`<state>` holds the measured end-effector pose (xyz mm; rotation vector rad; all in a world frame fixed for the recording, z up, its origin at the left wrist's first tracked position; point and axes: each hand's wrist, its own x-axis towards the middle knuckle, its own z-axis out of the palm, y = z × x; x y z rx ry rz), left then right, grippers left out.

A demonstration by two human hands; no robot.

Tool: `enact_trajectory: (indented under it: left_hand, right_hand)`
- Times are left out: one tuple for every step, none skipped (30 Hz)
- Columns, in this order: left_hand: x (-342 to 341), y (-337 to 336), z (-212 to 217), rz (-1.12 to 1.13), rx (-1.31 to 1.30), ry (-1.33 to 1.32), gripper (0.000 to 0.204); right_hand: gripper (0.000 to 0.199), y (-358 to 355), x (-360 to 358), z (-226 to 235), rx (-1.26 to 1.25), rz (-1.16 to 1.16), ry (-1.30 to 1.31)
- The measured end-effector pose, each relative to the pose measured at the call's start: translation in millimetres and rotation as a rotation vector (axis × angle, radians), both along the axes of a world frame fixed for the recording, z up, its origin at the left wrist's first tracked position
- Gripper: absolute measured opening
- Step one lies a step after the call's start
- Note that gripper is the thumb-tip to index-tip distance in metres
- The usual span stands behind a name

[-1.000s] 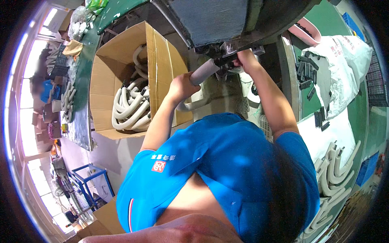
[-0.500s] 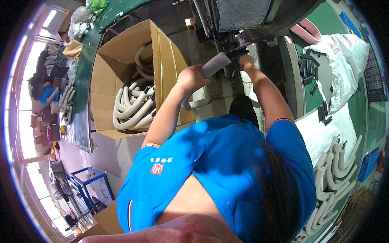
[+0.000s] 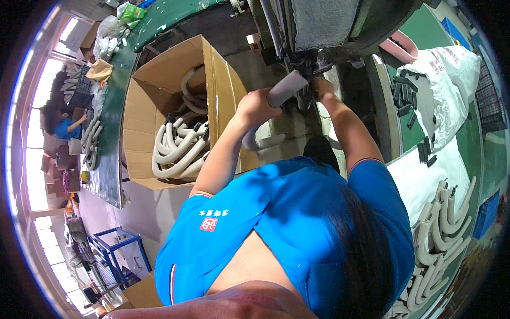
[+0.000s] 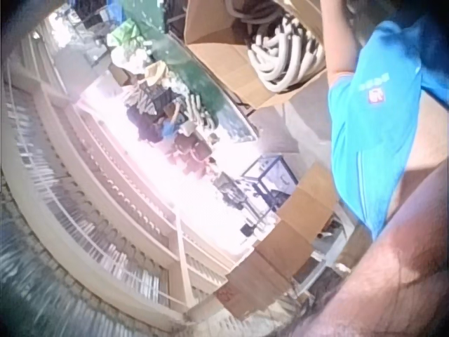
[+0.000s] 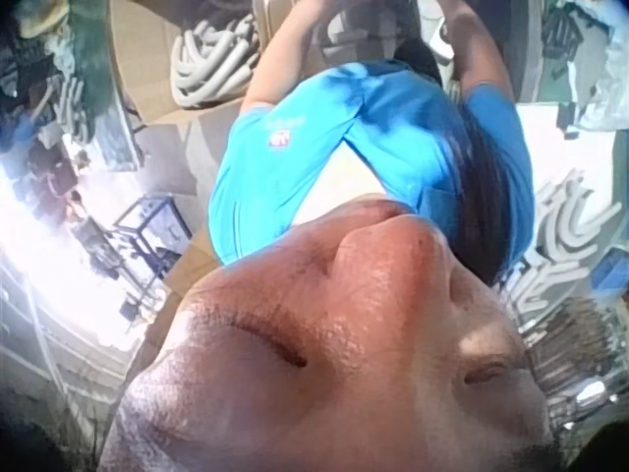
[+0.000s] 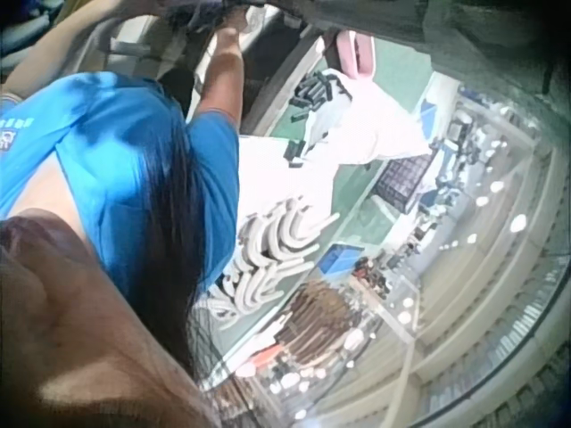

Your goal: The person repeatedly picks up a gray cable and a black connector, inserts the connector into the cable end, and places the assembled unit into a cardboard box. The process is repeated multiple times.

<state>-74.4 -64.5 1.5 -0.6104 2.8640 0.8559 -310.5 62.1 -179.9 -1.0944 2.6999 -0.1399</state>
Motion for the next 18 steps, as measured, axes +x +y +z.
enact_trajectory:
  left_hand:
    - [1.9, 1.0, 3.7, -0.018, 0.004, 0.01, 0.05]
    - [3.3, 2.2, 10.3, -0.038, 0.004, 0.025, 0.051]
    - [8.0, 5.1, 17.6, -0.071, -0.036, -0.031, 0.045]
    - [13.1, 6.0, 19.4, -0.076, -0.058, -0.06, 0.044]
    - [19.5, 5.0, 17.3, -0.08, -0.079, -0.096, 0.043]
    - [33.1, -0.2, 12.0, -0.045, -0.1, -0.149, 0.042]
    - [40.7, -4.0, 2.8, -0.051, -0.094, -0.154, 0.04]
    - [47.3, -5.4, -2.4, -0.021, -0.063, -0.129, 0.039]
    - [58.6, -6.3, -5.6, 0.022, -0.034, -0.105, 0.039]
    - [69.8, -7.9, -9.0, 0.068, -0.004, -0.081, 0.038]
    - [81.5, -8.7, -14.5, 0.084, 0.027, -0.044, 0.037]
    - [92.1, -8.7, -22.2, 0.095, 0.064, -0.01, 0.037]
    - [100.0, -7.1, -26.1, 0.107, 0.097, 0.025, 0.036]
    - [108.1, -1.6, -25.0, 0.141, 0.105, 0.043, 0.036]
    - [116.6, 3.5, -27.2, 0.187, 0.134, 0.03, 0.037]
    - [122.1, 7.5, -29.6, 0.23, 0.157, 0.017, 0.038]
    - [125.2, 11.4, -28.5, 0.25, 0.194, 0.012, 0.04]
    - [126.4, 13.3, -29.6, 0.269, 0.206, 0.003, 0.04]
  right_hand:
    - [0.019, 2.3, -7.3, -8.5, -0.05, -0.043, -0.017]
    - [0.019, 6.2, -14.9, -14.2, -0.102, -0.086, -0.031]
    - [0.018, 8.4, -24.5, -21.9, -0.16, -0.094, -0.005]
    - [0.018, 10.7, -33.8, -29.1, -0.218, -0.101, 0.023]
    - [0.018, 12.5, -35.9, -36.3, -0.275, -0.107, 0.043]
    - [0.018, 1.1, -9.4, -1.0, -0.384, -0.087, 0.018]
    - [0.016, 7.4, -8.6, 10.6, -0.483, -0.133, -0.108]
    - [0.015, 12.9, -10.2, 21.1, -0.601, -0.169, -0.27]
    - [0.013, 13.8, -9.1, 33.8, -0.718, -0.201, -0.434]
    - [0.011, 15.8, -6.0, 46.0, -0.849, -0.218, -0.638]
    - [0.01, 21.6, 0.8, 63.3, -0.969, -0.238, -0.846]
    - [0.009, 29.2, 5.9, 79.9, -1.005, -0.264, -0.956]
    - [0.009, 34.0, 9.5, 98.6, -1.043, -0.289, -1.066]
    - [0.009, 38.9, 15.2, 116.7, -1.084, -0.319, -1.181]
    - [0.008, 44.2, 24.3, 133.8, -1.08, -0.321, -1.223]
    - [0.009, 48.0, 32.1, 145.4, -1.057, -0.286, -1.238]
    - [0.011, 51.5, 40.0, 153.7, -1.034, -0.254, -1.253]
    - [0.012, 51.0, 47.4, 156.9, -1.003, -0.221, -1.273]
